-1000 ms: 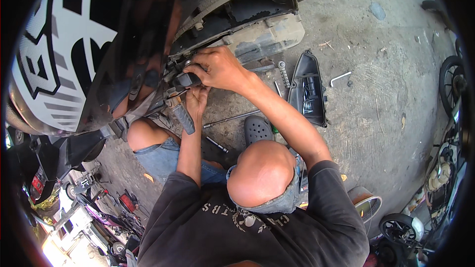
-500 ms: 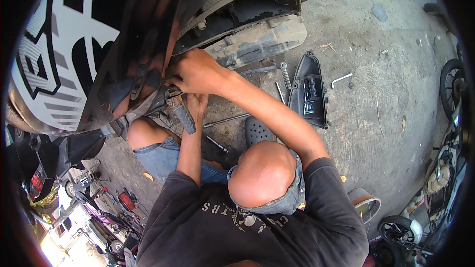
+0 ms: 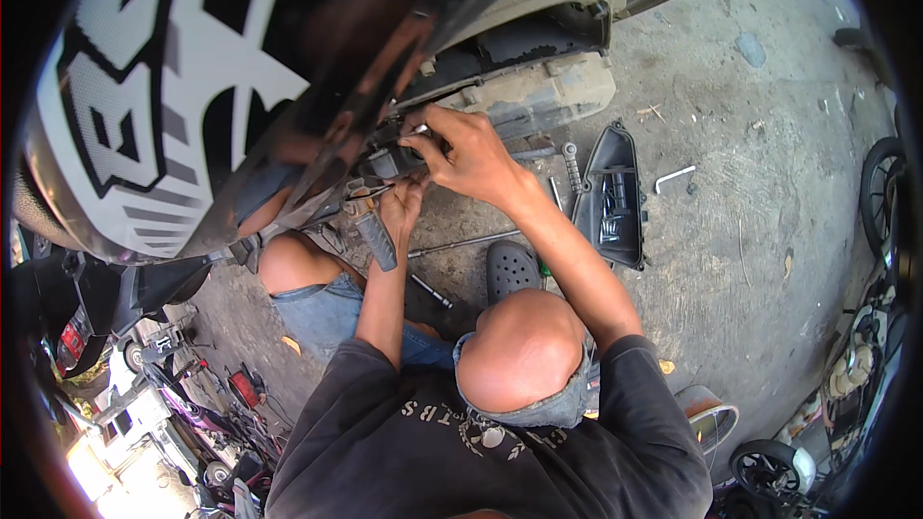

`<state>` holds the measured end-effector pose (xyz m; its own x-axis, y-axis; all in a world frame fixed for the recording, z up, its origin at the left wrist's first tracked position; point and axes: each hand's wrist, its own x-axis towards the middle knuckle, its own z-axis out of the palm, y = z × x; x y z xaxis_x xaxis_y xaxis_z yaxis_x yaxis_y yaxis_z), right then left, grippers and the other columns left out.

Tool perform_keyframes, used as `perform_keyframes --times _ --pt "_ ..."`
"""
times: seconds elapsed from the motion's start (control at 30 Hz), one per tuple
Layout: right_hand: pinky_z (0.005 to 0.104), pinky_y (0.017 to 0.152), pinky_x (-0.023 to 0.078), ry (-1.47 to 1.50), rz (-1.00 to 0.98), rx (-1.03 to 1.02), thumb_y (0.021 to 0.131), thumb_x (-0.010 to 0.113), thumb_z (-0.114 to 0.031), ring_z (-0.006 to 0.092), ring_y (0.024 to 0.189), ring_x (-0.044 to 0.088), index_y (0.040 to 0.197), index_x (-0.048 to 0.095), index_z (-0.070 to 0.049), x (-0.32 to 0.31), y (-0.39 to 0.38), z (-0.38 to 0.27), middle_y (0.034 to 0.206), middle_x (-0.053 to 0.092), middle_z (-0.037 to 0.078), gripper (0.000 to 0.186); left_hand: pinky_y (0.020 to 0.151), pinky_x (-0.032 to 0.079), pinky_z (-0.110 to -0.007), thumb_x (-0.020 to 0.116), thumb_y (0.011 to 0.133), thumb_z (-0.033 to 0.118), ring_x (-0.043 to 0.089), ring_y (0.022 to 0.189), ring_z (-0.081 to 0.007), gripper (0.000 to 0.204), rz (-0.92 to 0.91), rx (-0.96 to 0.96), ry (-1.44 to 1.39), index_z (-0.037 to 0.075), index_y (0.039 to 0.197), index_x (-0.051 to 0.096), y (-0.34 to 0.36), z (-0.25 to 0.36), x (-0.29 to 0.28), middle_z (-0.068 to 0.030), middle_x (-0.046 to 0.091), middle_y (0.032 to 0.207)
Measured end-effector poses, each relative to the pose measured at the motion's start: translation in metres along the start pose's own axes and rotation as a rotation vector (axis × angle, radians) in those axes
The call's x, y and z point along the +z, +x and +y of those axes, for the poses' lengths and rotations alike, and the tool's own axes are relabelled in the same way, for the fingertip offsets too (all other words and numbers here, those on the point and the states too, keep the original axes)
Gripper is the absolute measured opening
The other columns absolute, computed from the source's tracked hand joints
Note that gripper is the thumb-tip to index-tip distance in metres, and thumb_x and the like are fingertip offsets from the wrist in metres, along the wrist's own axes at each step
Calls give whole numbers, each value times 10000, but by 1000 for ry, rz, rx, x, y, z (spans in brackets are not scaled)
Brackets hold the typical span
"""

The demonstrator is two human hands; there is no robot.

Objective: Removing an engine component cover from a motorcycle using hand tools.

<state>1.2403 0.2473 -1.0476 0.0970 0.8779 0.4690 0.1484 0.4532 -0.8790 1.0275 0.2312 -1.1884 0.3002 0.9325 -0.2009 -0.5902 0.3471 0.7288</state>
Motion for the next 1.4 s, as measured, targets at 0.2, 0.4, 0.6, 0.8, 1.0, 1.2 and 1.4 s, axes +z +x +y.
perform_keyframes --times 0.2,0.4,0.6,0.8,1.0,1.2,1.4 --pt "344 507 456 -59 -72 -58 783 697 -33 298 595 611 879 622 -8 -4 1 8 761 638 143 125 1055 396 -477 834 663 375 423 1289 -266 814 99 -28 -254 169 1343 438 1 0 8 -41 475 1364" --pt "341 520 451 -63 -84 -13 788 700 -44 282 579 588 873 614 -6 -2 0 3 737 623 143 127 1049 393 -523 735 757 377 425 1292 -287 698 174 -18 -374 124 1339 445 3 7 30 -76 472 1370" --pt "367 693 465 322 263 4 930 527 -232 237 735 562 1055 444 -18 -39 -13 -19 837 539 127 261 1110 216 -610 584 793 598 306 1351 -388 776 328 -52 -291 82 1357 451 10 21 39 -152 377 1457" --pt "240 442 291 -177 572 699 867 614 -388 51 522 394 1062 607 -6 -173 -68 21 638 439 -23 429 1131 94 -623 595 695 748 175 1396 -428 993 435 -124 -379 77 1402 405 12 23 31 -196 281 1505" --pt "211 397 261 436 380 994 770 660 -645 41 504 374 1166 483 100 -168 -83 108 672 390 -28 862 1130 101 -623 606 690 745 153 1405 -421 1023 373 -131 -342 90 1434 354 7 19 28 -184 237 1526" --pt "186 385 211 519 536 906 744 740 -560 10 451 306 1060 510 29 -142 -85 113 655 367 -71 707 1142 85 -605 621 730 688 105 1405 -447 984 316 -124 -388 46 1425 350 5 24 38 -220 214 1521" --pt "194 380 207 438 615 907 731 758 -524 10 436 306 1016 534 20 -139 -87 104 614 352 -88 653 1122 171 -615 556 797 660 162 1383 -464 915 398 -86 -323 22 1415 337 6 25 44 -247 263 1487"
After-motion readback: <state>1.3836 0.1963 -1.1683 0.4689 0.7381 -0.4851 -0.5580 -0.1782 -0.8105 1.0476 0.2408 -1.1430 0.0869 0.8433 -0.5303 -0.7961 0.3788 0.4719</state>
